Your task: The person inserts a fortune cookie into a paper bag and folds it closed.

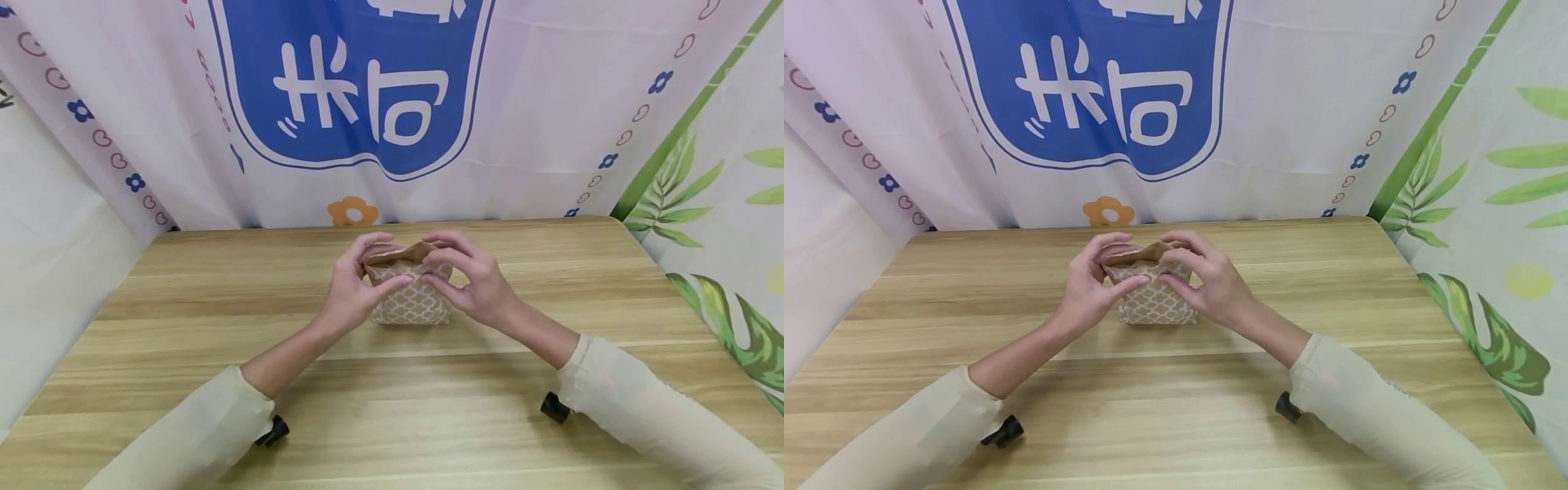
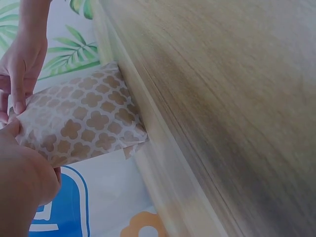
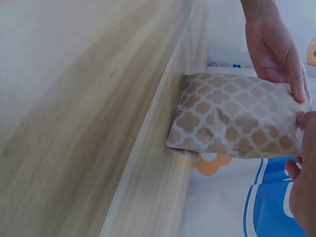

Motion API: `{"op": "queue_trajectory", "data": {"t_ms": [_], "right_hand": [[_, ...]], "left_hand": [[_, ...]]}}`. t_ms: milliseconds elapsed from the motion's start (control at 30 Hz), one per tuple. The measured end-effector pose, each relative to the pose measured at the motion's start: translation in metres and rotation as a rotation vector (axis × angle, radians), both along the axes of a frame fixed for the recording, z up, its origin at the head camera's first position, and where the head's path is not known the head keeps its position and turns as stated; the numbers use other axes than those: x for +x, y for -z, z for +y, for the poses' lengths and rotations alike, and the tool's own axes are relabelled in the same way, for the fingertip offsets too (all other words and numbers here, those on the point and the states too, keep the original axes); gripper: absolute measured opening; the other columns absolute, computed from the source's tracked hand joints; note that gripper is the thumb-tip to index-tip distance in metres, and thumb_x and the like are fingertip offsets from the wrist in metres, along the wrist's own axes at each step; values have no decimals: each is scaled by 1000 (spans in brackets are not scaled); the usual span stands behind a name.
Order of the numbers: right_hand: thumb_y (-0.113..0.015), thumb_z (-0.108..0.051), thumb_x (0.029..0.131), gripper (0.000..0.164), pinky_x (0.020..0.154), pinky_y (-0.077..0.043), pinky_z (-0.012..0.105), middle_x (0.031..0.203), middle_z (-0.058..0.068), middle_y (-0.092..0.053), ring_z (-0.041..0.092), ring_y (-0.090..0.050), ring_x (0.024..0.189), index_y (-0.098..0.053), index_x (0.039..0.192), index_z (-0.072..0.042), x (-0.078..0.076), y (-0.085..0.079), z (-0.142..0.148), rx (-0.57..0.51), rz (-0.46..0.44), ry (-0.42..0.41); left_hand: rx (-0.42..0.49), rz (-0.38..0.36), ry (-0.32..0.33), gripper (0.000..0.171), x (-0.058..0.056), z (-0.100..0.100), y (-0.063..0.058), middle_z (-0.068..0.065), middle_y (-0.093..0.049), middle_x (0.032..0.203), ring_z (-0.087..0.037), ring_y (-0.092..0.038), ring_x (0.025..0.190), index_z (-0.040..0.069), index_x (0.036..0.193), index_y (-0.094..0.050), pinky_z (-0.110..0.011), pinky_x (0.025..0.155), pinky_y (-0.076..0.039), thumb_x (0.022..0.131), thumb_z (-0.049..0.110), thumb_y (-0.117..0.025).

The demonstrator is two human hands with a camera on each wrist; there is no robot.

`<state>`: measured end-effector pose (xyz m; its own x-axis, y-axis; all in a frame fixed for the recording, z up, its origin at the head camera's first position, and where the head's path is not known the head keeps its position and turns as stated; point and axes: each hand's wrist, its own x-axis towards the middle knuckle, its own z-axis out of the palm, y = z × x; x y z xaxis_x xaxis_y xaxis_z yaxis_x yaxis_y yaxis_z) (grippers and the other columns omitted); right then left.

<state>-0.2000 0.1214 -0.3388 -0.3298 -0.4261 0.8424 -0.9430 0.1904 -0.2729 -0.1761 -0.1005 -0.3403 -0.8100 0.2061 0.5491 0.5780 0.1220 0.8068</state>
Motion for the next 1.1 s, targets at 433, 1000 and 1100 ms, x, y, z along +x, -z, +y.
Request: {"op": "queue_trajectory", "data": {"t_ms": [433,1000,1100], "right_hand": [[-82,8,78,24,78,-59,25,126,28,-61,33,-70,103,-67,96,1,-1,-2,4,79,-23,9],[-83,8,80,18,90,-56,26,127,24,-63,37,-67,111,-74,91,-2,0,-3,5,63,-114,18],[-81,10,80,16,86,-55,24,126,24,-64,36,-68,109,-75,89,-2,0,-2,6,42,-160,9]], "left_hand": [[-5,5,3,61,0,0,0,-21,-72,118,-33,-71,103,-6,133,-55,-26,86,-59,79,-10,-84],[-11,8,-6,65,-2,-1,0,-21,-70,124,-31,-68,115,-6,134,-54,-29,98,-55,78,-10,-86],[-4,-3,-5,64,-2,-1,0,-21,-71,122,-31,-69,112,-6,134,-54,-28,96,-56,78,-9,-85]]}}
